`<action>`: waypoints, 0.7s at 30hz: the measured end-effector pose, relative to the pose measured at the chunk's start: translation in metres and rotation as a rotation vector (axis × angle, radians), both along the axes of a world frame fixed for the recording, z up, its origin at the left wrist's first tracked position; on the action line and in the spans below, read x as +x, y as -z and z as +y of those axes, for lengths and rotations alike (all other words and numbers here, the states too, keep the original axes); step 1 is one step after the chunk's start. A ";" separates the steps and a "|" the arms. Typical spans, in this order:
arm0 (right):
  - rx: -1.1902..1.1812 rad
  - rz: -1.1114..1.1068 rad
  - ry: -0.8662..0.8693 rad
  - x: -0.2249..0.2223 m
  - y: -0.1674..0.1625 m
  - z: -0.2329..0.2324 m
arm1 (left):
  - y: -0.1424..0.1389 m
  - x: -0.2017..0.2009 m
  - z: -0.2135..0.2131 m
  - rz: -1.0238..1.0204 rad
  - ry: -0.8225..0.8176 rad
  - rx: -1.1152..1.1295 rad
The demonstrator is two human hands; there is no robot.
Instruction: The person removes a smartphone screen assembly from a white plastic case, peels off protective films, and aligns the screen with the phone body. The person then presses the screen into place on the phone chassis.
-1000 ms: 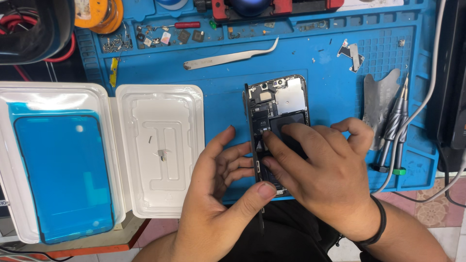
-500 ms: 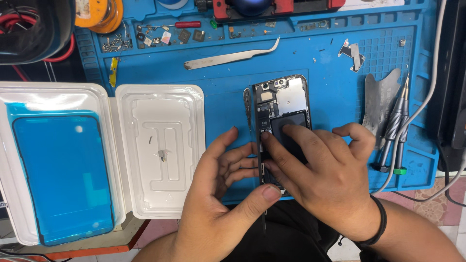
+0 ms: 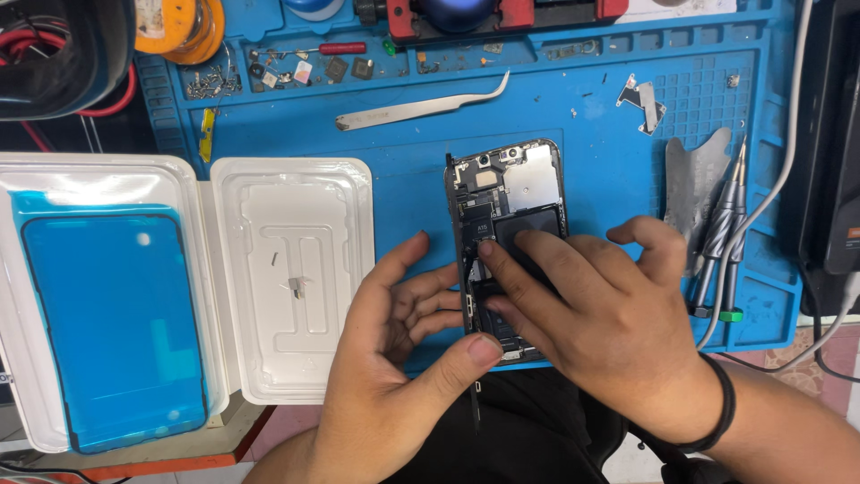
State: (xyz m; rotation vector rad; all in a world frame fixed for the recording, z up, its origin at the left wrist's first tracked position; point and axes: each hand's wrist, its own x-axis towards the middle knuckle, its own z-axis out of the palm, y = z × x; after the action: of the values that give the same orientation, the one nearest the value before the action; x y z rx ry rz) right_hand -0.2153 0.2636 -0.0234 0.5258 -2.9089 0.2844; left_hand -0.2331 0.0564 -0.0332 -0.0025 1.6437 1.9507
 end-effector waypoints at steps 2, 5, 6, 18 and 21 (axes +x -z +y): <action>-0.012 -0.034 -0.040 -0.004 -0.003 0.004 | 0.000 0.001 0.000 -0.003 -0.014 -0.002; -0.022 -0.062 -0.083 -0.010 -0.008 0.006 | -0.002 0.001 -0.002 0.001 -0.012 -0.016; -0.018 -0.073 -0.092 -0.011 -0.010 0.006 | -0.001 0.001 -0.002 0.004 -0.013 -0.014; -0.029 -0.153 -0.137 -0.029 -0.009 -0.004 | 0.007 -0.005 -0.018 0.020 -0.034 0.062; -0.019 -0.154 -0.140 -0.031 -0.010 -0.008 | 0.007 -0.006 -0.022 0.006 -0.031 0.063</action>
State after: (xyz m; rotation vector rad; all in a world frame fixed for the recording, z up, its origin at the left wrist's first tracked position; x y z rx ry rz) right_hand -0.2464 0.2560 -0.0136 0.7379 -3.0185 0.3872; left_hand -0.2393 0.0344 -0.0404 0.0024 1.5948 2.0267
